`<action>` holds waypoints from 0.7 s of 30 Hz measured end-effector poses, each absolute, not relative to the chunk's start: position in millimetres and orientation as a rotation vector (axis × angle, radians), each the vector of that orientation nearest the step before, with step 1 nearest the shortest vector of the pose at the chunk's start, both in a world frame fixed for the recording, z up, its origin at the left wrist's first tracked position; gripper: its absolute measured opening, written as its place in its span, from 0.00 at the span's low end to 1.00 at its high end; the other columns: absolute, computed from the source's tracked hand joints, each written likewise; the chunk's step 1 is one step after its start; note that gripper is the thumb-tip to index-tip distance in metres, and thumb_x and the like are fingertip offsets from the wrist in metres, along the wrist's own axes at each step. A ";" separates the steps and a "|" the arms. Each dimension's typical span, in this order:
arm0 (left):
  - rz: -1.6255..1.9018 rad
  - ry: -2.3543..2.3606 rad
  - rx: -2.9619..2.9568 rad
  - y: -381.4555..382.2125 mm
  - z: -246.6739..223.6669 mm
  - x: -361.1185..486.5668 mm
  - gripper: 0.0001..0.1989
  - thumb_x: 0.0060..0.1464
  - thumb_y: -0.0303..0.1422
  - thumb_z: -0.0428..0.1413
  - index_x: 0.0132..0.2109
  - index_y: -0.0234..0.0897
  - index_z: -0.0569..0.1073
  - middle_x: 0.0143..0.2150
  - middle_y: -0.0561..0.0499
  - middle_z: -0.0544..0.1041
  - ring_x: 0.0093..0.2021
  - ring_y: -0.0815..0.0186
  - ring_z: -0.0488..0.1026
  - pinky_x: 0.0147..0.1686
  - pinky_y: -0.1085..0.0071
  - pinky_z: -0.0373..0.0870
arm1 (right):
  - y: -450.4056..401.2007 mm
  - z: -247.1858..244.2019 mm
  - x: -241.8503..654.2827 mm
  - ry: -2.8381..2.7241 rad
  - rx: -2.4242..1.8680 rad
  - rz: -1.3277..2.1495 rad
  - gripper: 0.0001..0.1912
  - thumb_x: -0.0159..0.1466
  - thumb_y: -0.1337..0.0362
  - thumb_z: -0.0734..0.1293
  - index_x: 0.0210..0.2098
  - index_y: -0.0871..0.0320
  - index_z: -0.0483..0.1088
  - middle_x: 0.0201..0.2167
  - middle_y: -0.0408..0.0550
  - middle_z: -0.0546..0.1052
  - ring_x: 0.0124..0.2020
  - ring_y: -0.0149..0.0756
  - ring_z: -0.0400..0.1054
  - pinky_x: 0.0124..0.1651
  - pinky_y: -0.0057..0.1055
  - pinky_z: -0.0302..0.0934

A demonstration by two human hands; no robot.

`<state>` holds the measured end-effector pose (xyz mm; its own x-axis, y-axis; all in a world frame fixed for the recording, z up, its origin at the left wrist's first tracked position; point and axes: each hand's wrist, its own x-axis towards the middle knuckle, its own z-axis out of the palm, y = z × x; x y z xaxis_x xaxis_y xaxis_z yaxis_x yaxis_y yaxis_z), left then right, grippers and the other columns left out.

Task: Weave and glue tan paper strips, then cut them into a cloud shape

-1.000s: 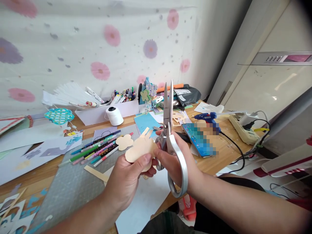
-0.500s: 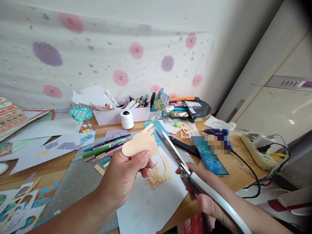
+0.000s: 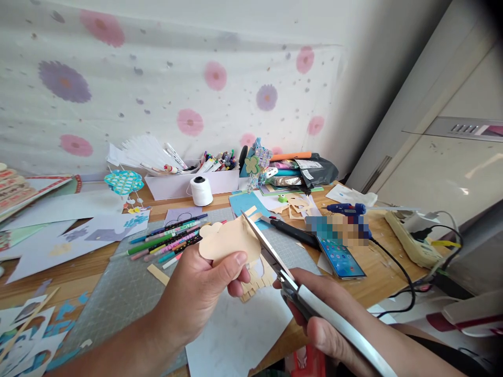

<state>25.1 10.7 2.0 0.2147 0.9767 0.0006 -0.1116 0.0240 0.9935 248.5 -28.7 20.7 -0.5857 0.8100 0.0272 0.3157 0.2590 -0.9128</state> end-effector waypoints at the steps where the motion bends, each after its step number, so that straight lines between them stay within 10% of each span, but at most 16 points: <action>1: 1.094 0.977 1.210 10.9 2.1 25.6 0.08 0.53 0.36 0.61 0.33 0.36 0.75 0.25 0.54 0.76 0.24 0.70 0.69 0.21 0.76 0.66 | -28.7 19.6 249.0 -2.034 -1.025 1.301 0.34 0.62 0.36 0.56 0.49 0.58 0.69 0.31 0.46 0.71 0.31 0.36 0.63 0.33 0.28 0.60; 21: 1.115 0.887 1.089 8.0 3.8 28.2 0.07 0.51 0.35 0.63 0.31 0.37 0.75 0.22 0.54 0.76 0.21 0.71 0.70 0.19 0.77 0.65 | -38.4 19.4 242.7 -2.036 -1.079 1.133 0.32 0.64 0.38 0.56 0.53 0.54 0.71 0.32 0.50 0.78 0.32 0.41 0.71 0.34 0.31 0.67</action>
<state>28.2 8.0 3.8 0.2301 0.9729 -0.0214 -0.2398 0.0780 0.9677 242.7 -38.4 19.4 -0.5150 0.8525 0.0896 0.3731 0.3170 -0.8719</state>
